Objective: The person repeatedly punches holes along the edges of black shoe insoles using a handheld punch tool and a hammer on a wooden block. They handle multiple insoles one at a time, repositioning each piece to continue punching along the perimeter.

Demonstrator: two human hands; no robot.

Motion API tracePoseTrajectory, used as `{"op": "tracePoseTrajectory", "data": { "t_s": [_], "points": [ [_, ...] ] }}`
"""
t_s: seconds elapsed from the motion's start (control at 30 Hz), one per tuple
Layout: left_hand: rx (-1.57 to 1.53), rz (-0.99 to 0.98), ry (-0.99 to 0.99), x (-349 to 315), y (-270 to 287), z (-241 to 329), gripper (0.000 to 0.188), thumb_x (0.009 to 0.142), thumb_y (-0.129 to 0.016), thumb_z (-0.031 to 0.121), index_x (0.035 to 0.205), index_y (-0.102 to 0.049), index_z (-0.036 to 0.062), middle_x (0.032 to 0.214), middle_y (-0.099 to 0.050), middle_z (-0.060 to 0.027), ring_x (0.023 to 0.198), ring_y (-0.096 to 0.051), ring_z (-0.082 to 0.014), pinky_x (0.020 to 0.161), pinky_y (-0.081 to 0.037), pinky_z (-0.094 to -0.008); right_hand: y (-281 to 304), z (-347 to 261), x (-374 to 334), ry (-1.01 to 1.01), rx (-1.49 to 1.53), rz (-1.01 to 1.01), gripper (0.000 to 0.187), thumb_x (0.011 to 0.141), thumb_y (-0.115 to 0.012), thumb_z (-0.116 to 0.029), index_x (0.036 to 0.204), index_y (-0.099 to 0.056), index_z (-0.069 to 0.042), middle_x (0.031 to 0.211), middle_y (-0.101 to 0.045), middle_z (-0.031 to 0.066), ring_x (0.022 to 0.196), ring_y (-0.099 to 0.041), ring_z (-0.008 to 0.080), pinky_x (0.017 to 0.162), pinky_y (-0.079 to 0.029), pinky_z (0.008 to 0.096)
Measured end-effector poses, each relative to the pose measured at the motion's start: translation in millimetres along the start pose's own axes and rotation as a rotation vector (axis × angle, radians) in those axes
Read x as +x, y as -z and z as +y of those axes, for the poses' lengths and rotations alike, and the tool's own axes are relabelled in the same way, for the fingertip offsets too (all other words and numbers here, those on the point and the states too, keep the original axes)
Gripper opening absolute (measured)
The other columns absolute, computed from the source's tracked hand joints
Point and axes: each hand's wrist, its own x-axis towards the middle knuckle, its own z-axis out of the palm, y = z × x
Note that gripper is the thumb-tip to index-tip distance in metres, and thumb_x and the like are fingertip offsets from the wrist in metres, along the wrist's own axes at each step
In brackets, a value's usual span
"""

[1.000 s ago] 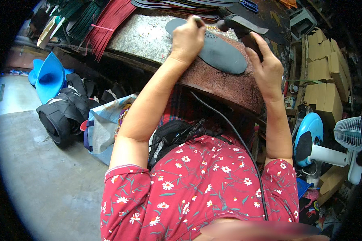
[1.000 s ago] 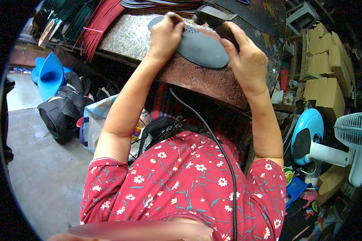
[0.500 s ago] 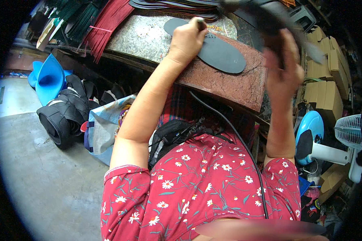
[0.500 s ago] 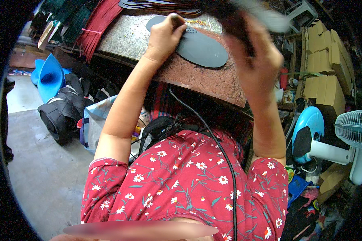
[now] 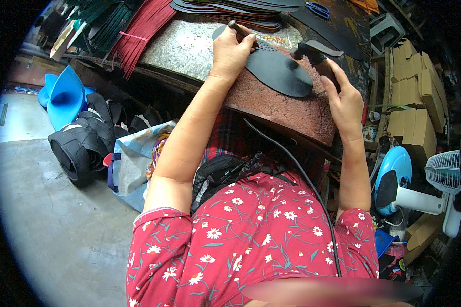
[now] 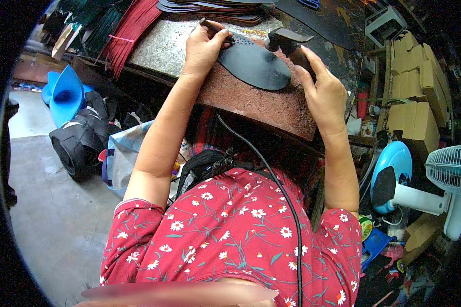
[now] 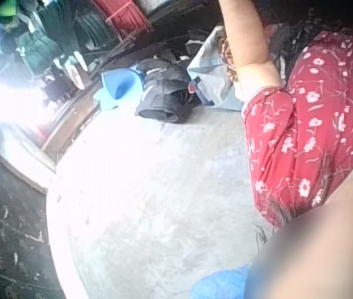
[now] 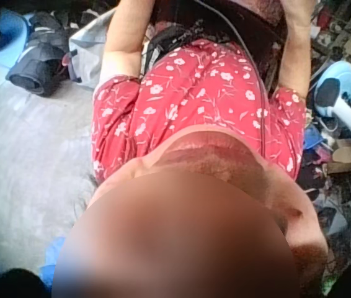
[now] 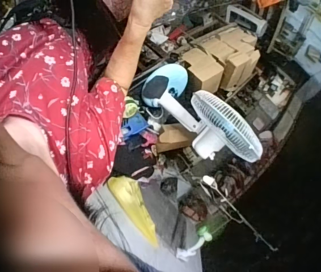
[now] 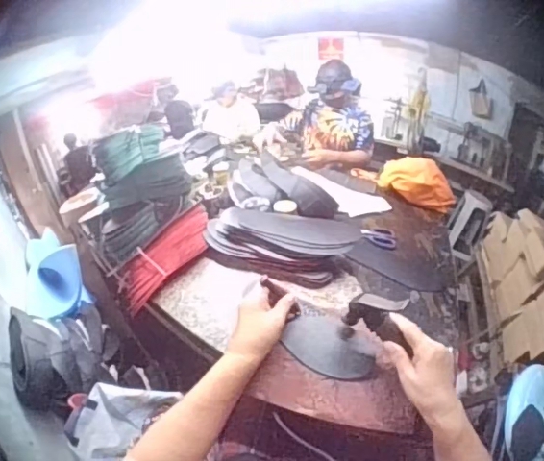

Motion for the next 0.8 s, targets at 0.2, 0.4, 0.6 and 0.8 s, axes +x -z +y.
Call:
{"op": "tracePoseTrajectory", "data": {
  "t_s": [0.2,0.4,0.6,0.8],
  "points": [
    [0.142,0.044,-0.034,-0.6,-2.5,-0.1,0.013,0.089,-0.069,0.008,0.095,-0.063,-0.0012,0.083,-0.071,-0.0100,0.074,-0.069,-0.0147,0.067,-0.057,-0.0262,29.5,-18.7,18.0,0.157,0.191,0.118,0.042,0.092,-0.068,-0.025,0.132,-0.060,-0.016,0.107,-0.071,0.0159,0.097,-0.071,0.0267,0.077,-0.055,0.0356],
    [0.480,0.060,-0.294,-6.8,-7.5,10.7,0.018,0.084,-0.072,0.013,0.096,-0.062,0.0036,0.081,-0.070,-0.0157,0.074,-0.070,-0.0312,0.069,-0.055,-0.0373,53.0,-50.6,23.3,0.265,0.437,0.307,0.043,0.094,-0.067,-0.019,0.135,-0.058,-0.011,0.098,-0.069,0.0100,0.078,-0.062,0.0125,0.067,-0.052,0.0267],
    [0.639,0.010,-0.555,-13.0,-17.9,15.4,0.019,0.085,-0.070,0.015,0.097,-0.059,0.0048,0.083,-0.066,-0.0208,0.079,-0.066,-0.0400,0.070,-0.053,-0.0427,-4.0,-20.6,26.1,0.051,0.179,0.087,0.039,0.092,-0.065,-0.035,0.128,-0.061,-0.020,0.111,-0.069,0.0152,0.097,-0.068,0.0338,0.079,-0.054,0.0380],
    [-0.422,0.254,-0.054,5.5,4.3,14.4,0.007,0.096,-0.057,0.003,0.099,-0.055,-0.0025,0.092,-0.069,-0.0143,0.079,-0.069,-0.0190,0.070,-0.061,-0.0293,22.9,89.6,1.0,-0.085,-0.278,0.207,0.043,0.089,-0.068,-0.034,0.131,-0.062,-0.030,0.112,-0.068,0.0084,0.094,-0.068,0.0283,0.077,-0.053,0.0393]
  ]
}}
